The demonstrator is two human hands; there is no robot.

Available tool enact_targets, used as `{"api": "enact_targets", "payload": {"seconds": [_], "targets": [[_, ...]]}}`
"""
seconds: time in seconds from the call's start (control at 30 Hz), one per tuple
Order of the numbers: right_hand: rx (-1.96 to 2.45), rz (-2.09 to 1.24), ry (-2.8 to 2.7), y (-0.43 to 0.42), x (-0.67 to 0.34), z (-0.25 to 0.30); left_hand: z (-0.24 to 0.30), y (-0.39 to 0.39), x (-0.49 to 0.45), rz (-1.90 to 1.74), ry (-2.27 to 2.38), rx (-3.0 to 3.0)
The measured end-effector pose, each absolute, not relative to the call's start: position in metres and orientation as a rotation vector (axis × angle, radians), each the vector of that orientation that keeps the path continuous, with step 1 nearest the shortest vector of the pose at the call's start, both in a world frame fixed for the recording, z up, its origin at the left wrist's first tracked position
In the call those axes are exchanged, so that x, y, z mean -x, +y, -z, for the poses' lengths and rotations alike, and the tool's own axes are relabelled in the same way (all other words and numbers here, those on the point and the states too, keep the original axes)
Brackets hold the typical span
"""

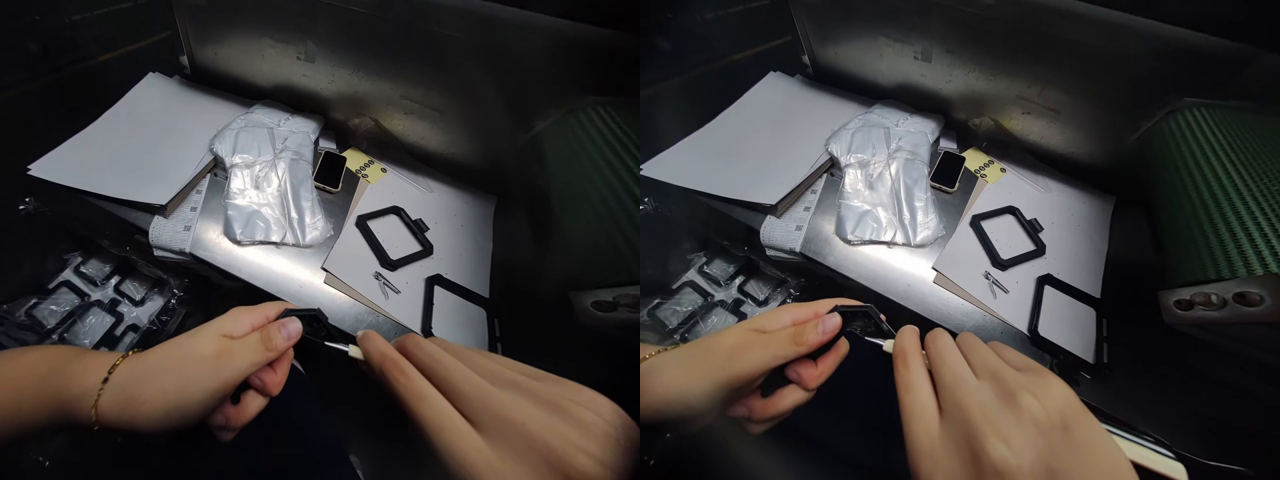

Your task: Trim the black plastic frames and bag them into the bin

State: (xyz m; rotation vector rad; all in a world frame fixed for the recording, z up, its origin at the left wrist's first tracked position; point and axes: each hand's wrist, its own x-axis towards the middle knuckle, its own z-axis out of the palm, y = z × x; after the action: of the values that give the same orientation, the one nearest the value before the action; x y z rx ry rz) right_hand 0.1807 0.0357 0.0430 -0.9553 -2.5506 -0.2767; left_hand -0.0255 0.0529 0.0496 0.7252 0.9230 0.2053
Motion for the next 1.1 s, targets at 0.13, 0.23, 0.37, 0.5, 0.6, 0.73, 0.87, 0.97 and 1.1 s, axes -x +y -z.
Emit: {"api": "enact_targets", "payload": {"seconds": [0.13, 0.23, 0.37, 0.5, 0.6, 0.73, 0.87, 0.97, 1.1], "targets": [[0.864, 0.315, -2.653, 0.050, -0.176, -0.054, -0.050, 0.051, 0.024, -0.206, 0.914, -0.717], [0.847, 0.349, -2.697, 0.054, -0.172, -0.062, -0.050, 0.051, 0.024, -0.206, 0.935, -0.690], [0.792, 0.402, -2.819, 0.052, -0.168, -0.063, -0.049, 0.049, 0.024, -0.240, 0.976, -0.643], [0.817, 0.432, -2.831, 0.048, -0.165, -0.059, -0.047, 0.049, 0.023, -0.235, 0.981, -0.620], [0.855, 0.381, -2.806, 0.047, -0.168, -0.061, -0.047, 0.049, 0.024, -0.224, 0.980, -0.620], [0.970, -0.172, -2.745, 0.058, -0.190, -0.064, -0.046, 0.049, 0.028, -0.245, 0.946, -0.624], [1.258, -0.290, -2.422, 0.081, -0.215, -0.029, -0.040, 0.048, 0.033, -0.290, 0.934, -0.591], [1.437, -0.178, -2.394, 0.094, -0.222, 0.029, -0.037, 0.049, 0.035, -0.310, 0.953, -0.589], [1.432, -0.075, -2.372, 0.103, -0.221, 0.097, -0.039, 0.051, 0.035, -0.334, 0.948, -0.580]]}}
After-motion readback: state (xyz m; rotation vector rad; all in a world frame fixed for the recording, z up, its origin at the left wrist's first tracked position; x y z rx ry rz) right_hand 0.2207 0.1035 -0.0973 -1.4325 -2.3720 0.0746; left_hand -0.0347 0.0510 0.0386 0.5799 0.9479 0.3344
